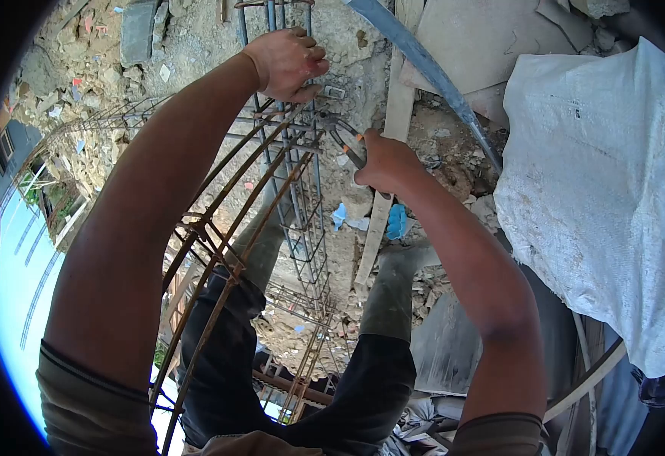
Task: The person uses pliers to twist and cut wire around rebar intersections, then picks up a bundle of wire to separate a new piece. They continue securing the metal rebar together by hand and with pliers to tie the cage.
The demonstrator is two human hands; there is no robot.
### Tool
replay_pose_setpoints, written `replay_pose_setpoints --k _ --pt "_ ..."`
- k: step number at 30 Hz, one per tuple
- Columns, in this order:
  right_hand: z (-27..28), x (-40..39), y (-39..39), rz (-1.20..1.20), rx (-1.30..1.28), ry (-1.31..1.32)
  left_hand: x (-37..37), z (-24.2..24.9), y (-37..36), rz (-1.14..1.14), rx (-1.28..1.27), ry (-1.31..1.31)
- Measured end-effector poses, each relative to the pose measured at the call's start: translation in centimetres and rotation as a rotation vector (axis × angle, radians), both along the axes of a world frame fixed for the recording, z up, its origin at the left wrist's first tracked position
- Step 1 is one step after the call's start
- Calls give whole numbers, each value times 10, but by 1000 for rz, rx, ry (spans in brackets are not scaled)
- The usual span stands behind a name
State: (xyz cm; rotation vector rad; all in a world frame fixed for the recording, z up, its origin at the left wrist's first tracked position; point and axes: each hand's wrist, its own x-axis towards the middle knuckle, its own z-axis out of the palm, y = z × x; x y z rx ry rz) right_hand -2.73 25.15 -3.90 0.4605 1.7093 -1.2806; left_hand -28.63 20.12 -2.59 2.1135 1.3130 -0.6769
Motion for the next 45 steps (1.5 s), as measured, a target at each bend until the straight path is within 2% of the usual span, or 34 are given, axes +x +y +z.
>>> replay_pose_setpoints --k 1,3,4,5,11,17,18,19,21,22,24,25,31,32,34,38,40,41,43,44,45 --pt "-13 13 -11 2 5 5 -1 -2 -2 3 0 -9" --pt "-29 45 -28 -789 -836 -398 -2 -3 -3 6 -6 -15" --pt "-24 48 -33 -910 -992 -439 -3 -3 -3 3 7 -27" --pt "-26 47 -35 -908 -999 -443 -2 -3 -5 3 15 -44" --pt "-31 31 -8 16 14 218 -1 -2 -4 -18 31 -41" --pt "6 -7 23 231 320 304 -1 -3 -4 -17 6 -16" --pt "4 -1 12 139 298 211 -1 -3 -5 -13 5 -16" --pt "-10 7 0 144 300 216 -1 -2 -4 -7 7 -12" --pt "-39 25 -14 -530 -624 -297 -2 -2 -5 7 6 -44" --pt "-33 34 -19 -525 -632 -301 -1 -2 -5 0 37 -47" --pt "-23 44 -29 -1042 -1182 -462 -6 -4 -3 0 55 -62" --pt "-21 39 -29 -1034 -1195 -468 -5 -5 -7 -2 68 -100" --pt "-14 10 12 49 -96 65 -5 -8 -10 -2 74 -106" --pt "-17 8 19 51 -90 57 -4 -8 -9 -3 81 -94" --pt "-25 0 39 270 242 346 -4 -7 -6 -2 86 -80" --pt "-11 -8 41 279 368 389 1 -5 -12 12 60 -69" --pt "-8 6 19 183 365 226 -4 -3 -6 6 62 -53" --pt "-12 11 13 187 357 224 -2 -3 -8 10 44 -62" --pt "-31 20 9 -463 -541 -361 -4 -3 -4 6 37 -54" --pt "-38 26 3 -624 -853 -444 -2 -2 -7 14 34 -63" --pt "-43 35 -3 -625 -855 -436 -2 -3 -5 19 37 -70"
